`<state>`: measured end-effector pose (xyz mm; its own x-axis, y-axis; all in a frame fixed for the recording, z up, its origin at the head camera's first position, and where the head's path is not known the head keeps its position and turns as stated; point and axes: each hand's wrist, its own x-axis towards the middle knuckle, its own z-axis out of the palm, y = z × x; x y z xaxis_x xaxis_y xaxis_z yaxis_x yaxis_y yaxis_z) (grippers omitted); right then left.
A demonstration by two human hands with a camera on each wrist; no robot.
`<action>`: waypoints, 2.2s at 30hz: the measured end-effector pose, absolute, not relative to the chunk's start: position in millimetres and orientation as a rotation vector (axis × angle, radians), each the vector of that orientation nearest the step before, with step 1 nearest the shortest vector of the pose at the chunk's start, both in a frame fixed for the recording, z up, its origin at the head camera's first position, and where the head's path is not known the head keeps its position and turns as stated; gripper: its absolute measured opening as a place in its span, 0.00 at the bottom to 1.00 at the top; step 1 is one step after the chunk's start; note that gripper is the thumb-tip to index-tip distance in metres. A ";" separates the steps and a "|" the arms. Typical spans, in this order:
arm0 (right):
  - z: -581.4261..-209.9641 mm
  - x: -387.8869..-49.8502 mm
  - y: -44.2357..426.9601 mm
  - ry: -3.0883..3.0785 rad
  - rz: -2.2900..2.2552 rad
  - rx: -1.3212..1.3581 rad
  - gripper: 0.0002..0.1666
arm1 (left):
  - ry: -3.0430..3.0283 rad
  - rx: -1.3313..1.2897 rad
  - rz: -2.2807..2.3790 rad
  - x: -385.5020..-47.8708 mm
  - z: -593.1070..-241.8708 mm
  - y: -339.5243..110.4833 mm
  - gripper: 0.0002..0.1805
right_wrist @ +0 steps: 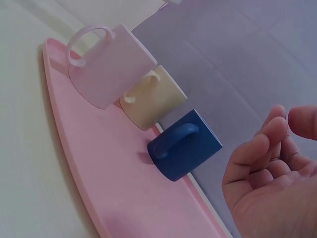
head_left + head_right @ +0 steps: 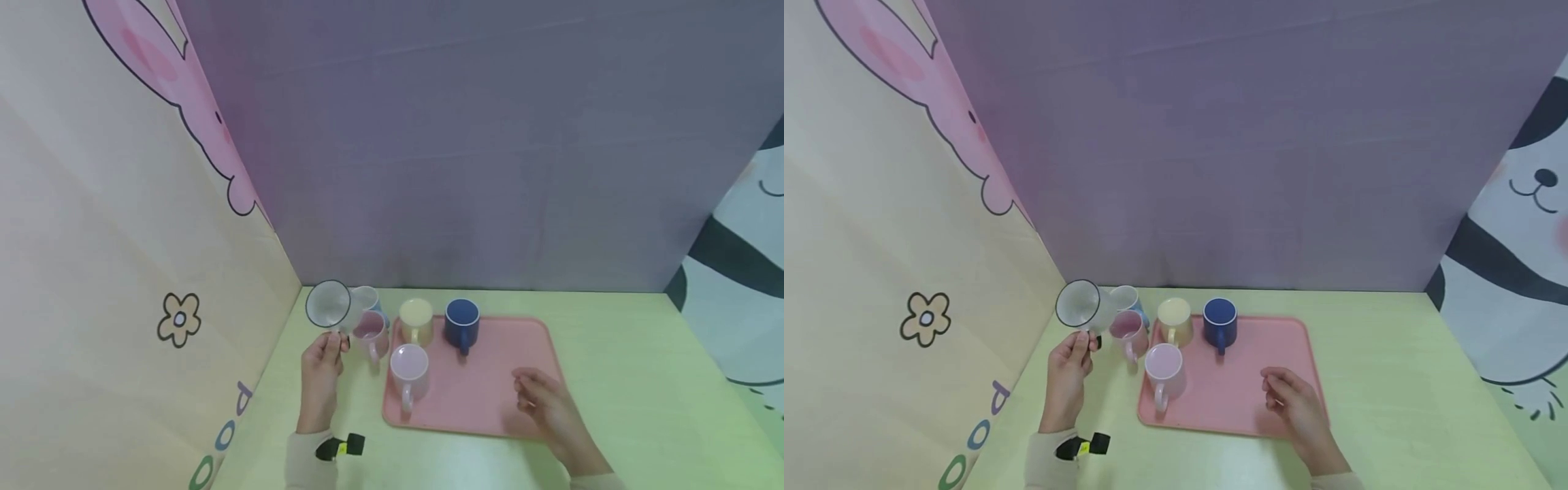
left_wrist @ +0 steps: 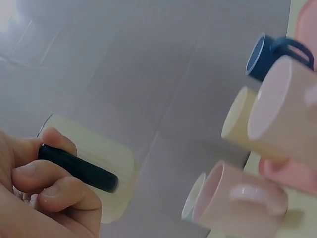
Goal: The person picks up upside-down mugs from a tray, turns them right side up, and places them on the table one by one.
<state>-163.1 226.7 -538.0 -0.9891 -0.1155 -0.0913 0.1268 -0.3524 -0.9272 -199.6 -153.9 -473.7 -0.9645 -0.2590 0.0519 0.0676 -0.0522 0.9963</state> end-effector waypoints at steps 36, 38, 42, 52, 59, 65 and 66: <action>-541.8 -159.0 240.5 1.653 -2.508 0.071 0.13 | -2.157 0.537 -1.936 -253.5 -571.5 -197.2 0.21; -541.2 -159.6 239.9 1.649 -2.510 0.077 0.13 | -2.168 0.537 -1.921 -255.8 -575.4 -196.6 0.21; -540.7 -160.6 239.1 1.648 -2.501 0.107 0.13 | -2.189 0.539 -1.896 -261.1 -581.2 -195.9 0.22; -542.9 -163.0 239.1 1.650 -2.478 0.112 0.12 | -2.246 0.577 -1.860 -264.8 -590.1 -200.3 0.21; -543.8 -164.8 239.2 1.646 -2.487 0.067 0.12 | -2.284 0.508 -1.868 -269.8 -588.0 -203.7 0.19; -542.2 -164.3 237.4 1.652 -2.485 0.090 0.13 | -2.349 0.512 -1.887 -270.9 -583.8 -206.9 0.19; -541.9 -164.3 237.1 1.653 -2.484 0.091 0.13 | -2.353 0.510 -1.886 -270.9 -583.1 -207.2 0.19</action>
